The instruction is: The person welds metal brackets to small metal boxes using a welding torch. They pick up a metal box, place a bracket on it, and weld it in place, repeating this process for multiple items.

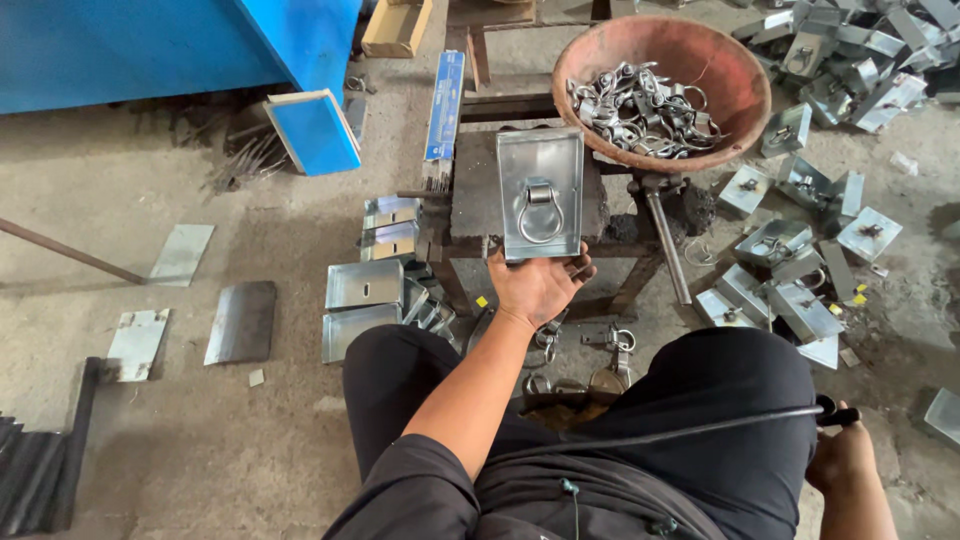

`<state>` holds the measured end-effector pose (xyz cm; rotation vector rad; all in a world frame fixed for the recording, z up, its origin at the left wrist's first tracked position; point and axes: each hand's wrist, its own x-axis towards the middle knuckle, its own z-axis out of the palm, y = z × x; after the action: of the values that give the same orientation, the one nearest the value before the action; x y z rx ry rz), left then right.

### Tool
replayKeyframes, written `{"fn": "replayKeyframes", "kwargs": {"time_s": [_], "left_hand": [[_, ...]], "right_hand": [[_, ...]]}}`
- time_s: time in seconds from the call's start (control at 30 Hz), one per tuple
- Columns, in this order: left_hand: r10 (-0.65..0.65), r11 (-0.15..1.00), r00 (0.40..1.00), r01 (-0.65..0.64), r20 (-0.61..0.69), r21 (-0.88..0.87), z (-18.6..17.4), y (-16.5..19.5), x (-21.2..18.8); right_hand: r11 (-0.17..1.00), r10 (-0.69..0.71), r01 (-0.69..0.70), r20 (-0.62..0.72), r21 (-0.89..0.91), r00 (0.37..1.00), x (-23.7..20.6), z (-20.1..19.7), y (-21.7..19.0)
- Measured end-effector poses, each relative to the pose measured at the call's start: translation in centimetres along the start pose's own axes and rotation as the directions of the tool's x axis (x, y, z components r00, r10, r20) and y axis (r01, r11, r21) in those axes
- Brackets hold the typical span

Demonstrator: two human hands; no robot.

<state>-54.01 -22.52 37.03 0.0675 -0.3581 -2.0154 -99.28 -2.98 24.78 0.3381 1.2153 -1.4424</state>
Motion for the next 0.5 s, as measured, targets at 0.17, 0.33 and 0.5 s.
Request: {"fn": "replayKeyframes", "kwargs": {"time_s": [0.17, 0.33, 0.5], "left_hand": [[0.145, 0.975, 0.963, -0.099, -0.229, 0.2, -5.0, 1.9, 3.1], [0.498, 0.135, 0.867, -0.099, 0.019, 0.986, -7.2, 9.7, 6.5], [0.183, -0.726, 0.943, 0.319, -0.276, 0.61, -4.4, 14.6, 6.8]], "right_hand": [[0.964, -0.264, 0.265, -0.043, 0.034, 0.964, 1.6, 2.4, -2.8], [0.865, -0.485, 0.453, 0.13, 0.214, 0.865, -1.0, 9.9, -7.8], [0.857, -0.516, 0.483, 0.324, 0.182, 0.793, -6.1, 21.7, -5.4]]}}
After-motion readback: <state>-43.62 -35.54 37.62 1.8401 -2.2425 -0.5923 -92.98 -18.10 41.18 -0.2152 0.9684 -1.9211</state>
